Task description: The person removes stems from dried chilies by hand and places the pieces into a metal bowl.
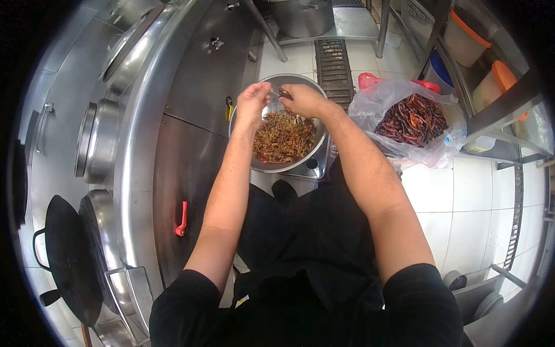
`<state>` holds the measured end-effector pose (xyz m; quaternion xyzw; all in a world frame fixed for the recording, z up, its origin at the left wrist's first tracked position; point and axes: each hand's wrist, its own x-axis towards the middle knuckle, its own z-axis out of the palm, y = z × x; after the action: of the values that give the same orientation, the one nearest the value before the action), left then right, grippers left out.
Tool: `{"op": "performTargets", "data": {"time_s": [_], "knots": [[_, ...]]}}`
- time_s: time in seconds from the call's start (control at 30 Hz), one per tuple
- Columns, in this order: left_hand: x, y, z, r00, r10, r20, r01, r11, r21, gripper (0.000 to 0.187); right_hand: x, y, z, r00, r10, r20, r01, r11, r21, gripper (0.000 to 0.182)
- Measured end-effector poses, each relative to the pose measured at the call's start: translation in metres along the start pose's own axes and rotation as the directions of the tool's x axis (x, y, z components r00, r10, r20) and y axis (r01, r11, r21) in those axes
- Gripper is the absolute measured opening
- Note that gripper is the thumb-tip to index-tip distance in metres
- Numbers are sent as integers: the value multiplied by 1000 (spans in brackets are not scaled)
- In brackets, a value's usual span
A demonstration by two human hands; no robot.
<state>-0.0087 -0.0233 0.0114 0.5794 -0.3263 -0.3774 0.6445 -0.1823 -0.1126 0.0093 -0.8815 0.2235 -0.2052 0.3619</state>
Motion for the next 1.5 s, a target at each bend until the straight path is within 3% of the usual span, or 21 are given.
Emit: {"op": "performTargets", "data": {"time_s": [0.1, 0.13, 0.2, 0.23, 0.27, 0.33, 0.4, 0.5, 0.6, 0.7, 0.77, 0.83, 0.9, 0.93, 1.03, 1.23, 1.27, 1.3, 1.37, 1.47, 1.5], "knots": [[5, 3, -5, 988, 106, -114, -75, 966, 246, 12, -1, 7, 0, 999, 37, -38, -37, 999, 3, 37], [13, 1, -12, 975, 197, -99, -120, 851, 511, 15, -2, 8, -2, 997, 59, -55, -56, 997, 58, 35], [5, -3, -17, 960, 266, 90, -201, 428, 881, 20, -1, 4, -11, 992, 96, -85, -81, 983, 167, 33], [0, 0, -17, 948, 260, 186, -230, 153, 961, 22, -1, -2, -16, 982, 181, -49, -155, 930, 332, 29], [8, -17, -21, 954, 182, 237, -270, 185, 945, 32, 0, -7, -22, 966, 257, -2, -224, 846, 484, 26], [4, -26, -6, 913, 145, 382, -393, 58, 918, 32, 0, -12, -26, 943, 317, 100, -276, 582, 765, 16], [3, -38, 4, 886, 55, 460, -456, -71, 887, 33, -2, -14, -32, 943, 303, 137, -267, 446, 854, 16], [6, -47, 7, 891, -12, 455, -453, -126, 883, 31, -7, -17, -41, 951, 274, 144, -232, 320, 919, 14], [4, -37, 6, 892, -85, 444, -451, -109, 886, 29, -7, -12, -45, 952, 274, 141, -220, 287, 932, 13], [6, -29, 0, 967, -116, 229, -236, -52, 970, 25, -1, -5, -41, 941, 300, 156, -268, 383, 884, 13], [17, -39, -22, 986, -73, 147, -115, 335, 935, 21, 1, -1, -34, 929, 338, 148, -317, 526, 789, 15], [15, -32, -26, 990, -112, 84, 14, 677, 736, 20, 2, 1, -25, 930, 349, 113, -339, 701, 627, 18], [7, -18, -26, 974, -215, 75, 167, 899, 405, 20, 2, 0, -19, 930, 353, 102, -353, 785, 509, 20], [1, -9, -21, 972, -207, 114, 164, 938, 306, 17, 2, -4, -18, 930, 354, 103, -357, 798, 486, 20], [-7, 7, -2, 969, -178, 170, 131, 958, 254, 19, -1, -20, -21, 950, 307, 65, -307, 864, 400, 27], [-24, 11, 17, 993, 2, 115, -52, 899, 435, 17, 1, -1, 1, 964, 216, -155, -178, 958, 225, 54], [-23, 6, 18, 991, 34, 126, -86, 896, 435, 16, 4, 3, 1, 974, 193, -116, -171, 970, 174, 63], [-19, -2, 17, 985, 68, 160, -129, 903, 410, 17, 4, 3, 4, 966, 217, -144, -191, 966, 174, 64], [-22, -3, 22, 986, 70, 153, -126, 910, 396, 19, 1, -1, 4, 960, 112, -256, -90, 991, 97, 57], [-33, 13, 30, 985, -24, 171, -42, 927, 372, 25, -8, -16, -12, 972, 155, -178, -142, 986, 83, 46], [-36, 22, 35, 980, -31, 197, -41, 935, 352, 26, -15, -21, -20, 960, 143, -242, -126, 989, 82, 44]]}}
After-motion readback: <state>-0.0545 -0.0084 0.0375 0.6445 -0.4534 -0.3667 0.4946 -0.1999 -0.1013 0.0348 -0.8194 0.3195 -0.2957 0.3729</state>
